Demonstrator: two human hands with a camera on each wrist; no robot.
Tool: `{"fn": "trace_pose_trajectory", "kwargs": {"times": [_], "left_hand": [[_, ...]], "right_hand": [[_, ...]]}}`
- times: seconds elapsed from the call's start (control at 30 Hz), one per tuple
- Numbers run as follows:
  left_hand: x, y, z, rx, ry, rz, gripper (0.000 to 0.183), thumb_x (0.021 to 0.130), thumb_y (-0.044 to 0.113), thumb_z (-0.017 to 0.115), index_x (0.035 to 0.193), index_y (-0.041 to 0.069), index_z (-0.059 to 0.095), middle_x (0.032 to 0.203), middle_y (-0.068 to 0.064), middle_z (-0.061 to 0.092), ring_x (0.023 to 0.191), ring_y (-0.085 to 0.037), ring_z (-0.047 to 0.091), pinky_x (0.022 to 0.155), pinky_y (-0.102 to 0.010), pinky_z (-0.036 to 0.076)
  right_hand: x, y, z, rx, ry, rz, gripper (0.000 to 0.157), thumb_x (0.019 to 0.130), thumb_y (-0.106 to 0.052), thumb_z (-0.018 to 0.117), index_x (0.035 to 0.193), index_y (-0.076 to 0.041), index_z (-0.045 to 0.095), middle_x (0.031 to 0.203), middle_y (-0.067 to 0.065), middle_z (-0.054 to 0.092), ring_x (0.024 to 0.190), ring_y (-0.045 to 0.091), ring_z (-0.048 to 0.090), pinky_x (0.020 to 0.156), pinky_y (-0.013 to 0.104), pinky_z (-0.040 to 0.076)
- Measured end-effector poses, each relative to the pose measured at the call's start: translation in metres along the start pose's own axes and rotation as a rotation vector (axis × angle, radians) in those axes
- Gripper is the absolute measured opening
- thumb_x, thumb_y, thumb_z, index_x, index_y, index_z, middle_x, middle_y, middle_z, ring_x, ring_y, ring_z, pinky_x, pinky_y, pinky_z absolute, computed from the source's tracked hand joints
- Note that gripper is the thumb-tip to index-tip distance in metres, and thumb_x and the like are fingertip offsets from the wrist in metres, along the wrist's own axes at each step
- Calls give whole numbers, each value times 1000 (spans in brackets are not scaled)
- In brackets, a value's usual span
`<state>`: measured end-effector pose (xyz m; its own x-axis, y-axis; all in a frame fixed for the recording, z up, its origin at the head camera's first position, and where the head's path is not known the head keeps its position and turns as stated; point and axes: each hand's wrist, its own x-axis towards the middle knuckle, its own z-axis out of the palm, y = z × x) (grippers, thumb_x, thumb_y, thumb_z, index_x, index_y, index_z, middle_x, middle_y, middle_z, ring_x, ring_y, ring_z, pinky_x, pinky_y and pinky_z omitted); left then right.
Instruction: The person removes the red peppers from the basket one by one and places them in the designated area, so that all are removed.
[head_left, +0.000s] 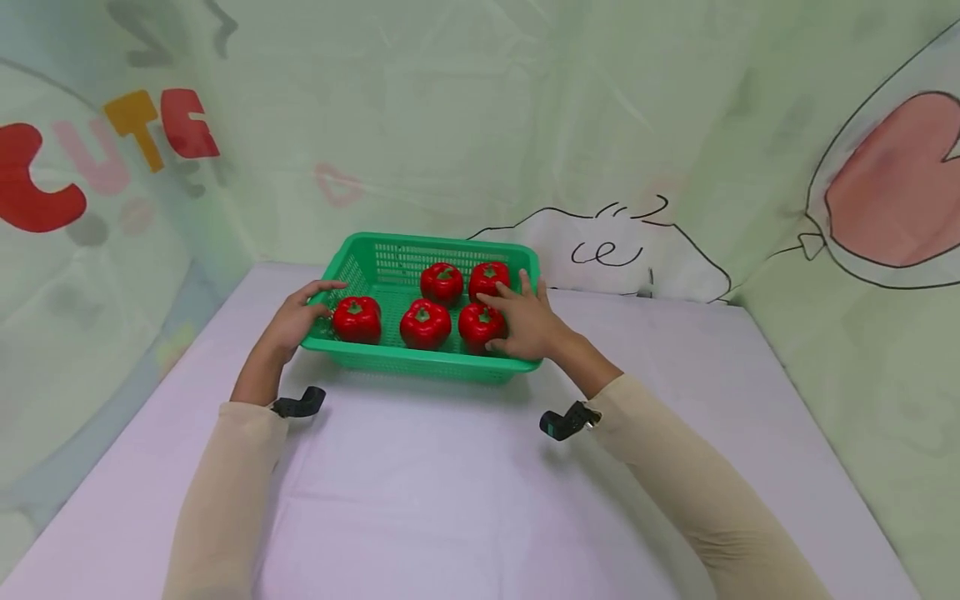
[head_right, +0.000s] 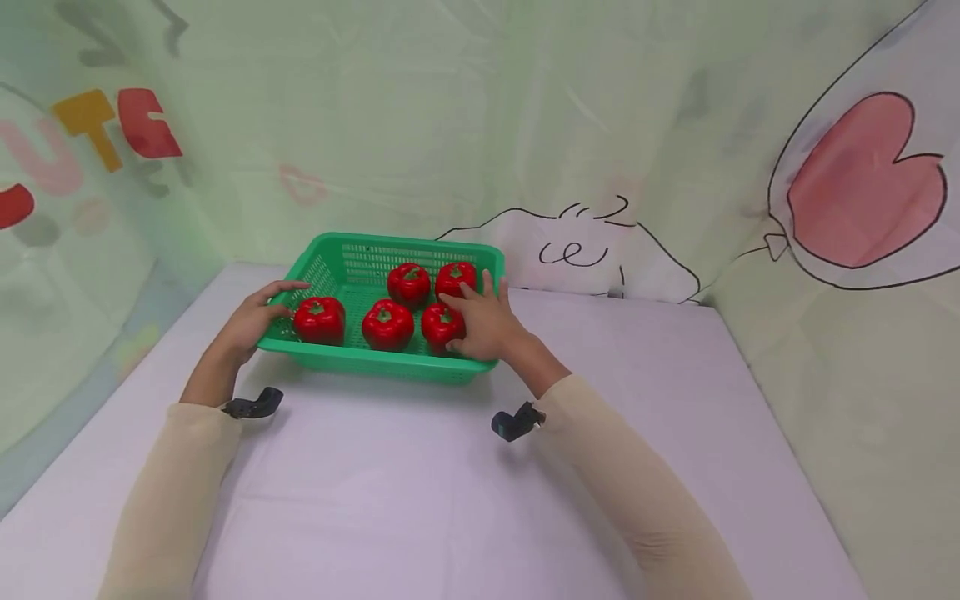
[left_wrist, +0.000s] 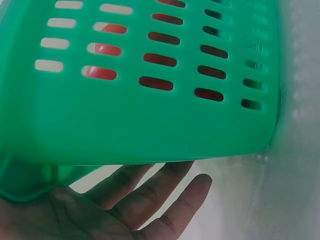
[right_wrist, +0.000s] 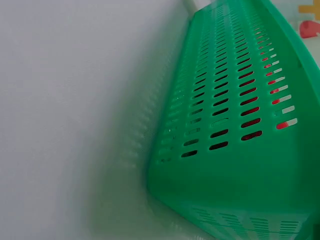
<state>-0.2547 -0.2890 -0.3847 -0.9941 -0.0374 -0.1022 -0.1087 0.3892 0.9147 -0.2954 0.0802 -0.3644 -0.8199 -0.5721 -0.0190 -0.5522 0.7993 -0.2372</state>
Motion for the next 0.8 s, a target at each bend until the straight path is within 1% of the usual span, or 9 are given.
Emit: {"fn": "trace_pose_trajectory", "kwargs": {"times": [0.13, 0.2, 0.33, 0.47, 0.6, 0.7, 0.8], "left_hand": [[4, -2, 3, 16, 7, 8, 54, 93, 3, 38, 145, 15, 47, 165, -11, 18, 151, -36, 12, 114, -62, 21], [6, -8, 3, 28, 16, 19, 54, 94, 5, 39, 145, 19, 49, 165, -9, 20, 151, -35, 13, 113, -62, 23], [7, -12, 1, 50, 25, 25, 53, 95, 6, 39, 145, 21, 49, 165, -9, 19, 151, -35, 14, 111, -60, 27], [6, -12, 0, 53, 28, 21, 53, 95, 6, 40, 146, 21, 48, 165, -10, 19, 149, -36, 16, 105, -52, 33], [5, -12, -1, 57, 30, 15, 54, 96, 6, 40, 147, 22, 47, 165, -11, 19, 148, -36, 18, 99, -45, 36], [5, -12, -1, 58, 27, 17, 54, 96, 6, 40, 147, 22, 46, 165, -11, 19, 149, -36, 18, 100, -46, 36], [5, -11, -1, 53, 26, 19, 54, 96, 6, 40, 147, 22, 46, 165, -11, 19, 149, -36, 17, 104, -51, 35]], "right_hand": [[0, 1, 0, -12, 0, 17, 80, 81, -35, 76, 151, -18, 42, 159, 19, 30, 148, 54, 2, 116, 70, -2], [0, 0, -1, -4, -2, 22, 78, 81, -34, 76, 149, -17, 44, 159, 19, 31, 148, 54, 3, 116, 69, -2], [3, -2, -2, 36, 19, 39, 74, 80, -31, 80, 145, -14, 49, 155, 17, 40, 148, 53, 6, 117, 68, -2], [4, -3, -1, 72, 37, 61, 73, 77, -30, 83, 140, -12, 52, 148, 15, 50, 149, 51, 9, 118, 66, -2], [4, -3, 0, 84, 30, 67, 74, 76, -29, 83, 140, -11, 52, 144, 15, 54, 149, 48, 15, 118, 66, -3], [4, -3, 0, 86, 26, 66, 74, 76, -29, 83, 141, -11, 52, 142, 15, 56, 149, 45, 21, 118, 65, -3], [3, -3, 0, 82, 31, 62, 75, 76, -30, 84, 141, -10, 53, 141, 15, 56, 146, 40, 30, 119, 64, -1]]}}
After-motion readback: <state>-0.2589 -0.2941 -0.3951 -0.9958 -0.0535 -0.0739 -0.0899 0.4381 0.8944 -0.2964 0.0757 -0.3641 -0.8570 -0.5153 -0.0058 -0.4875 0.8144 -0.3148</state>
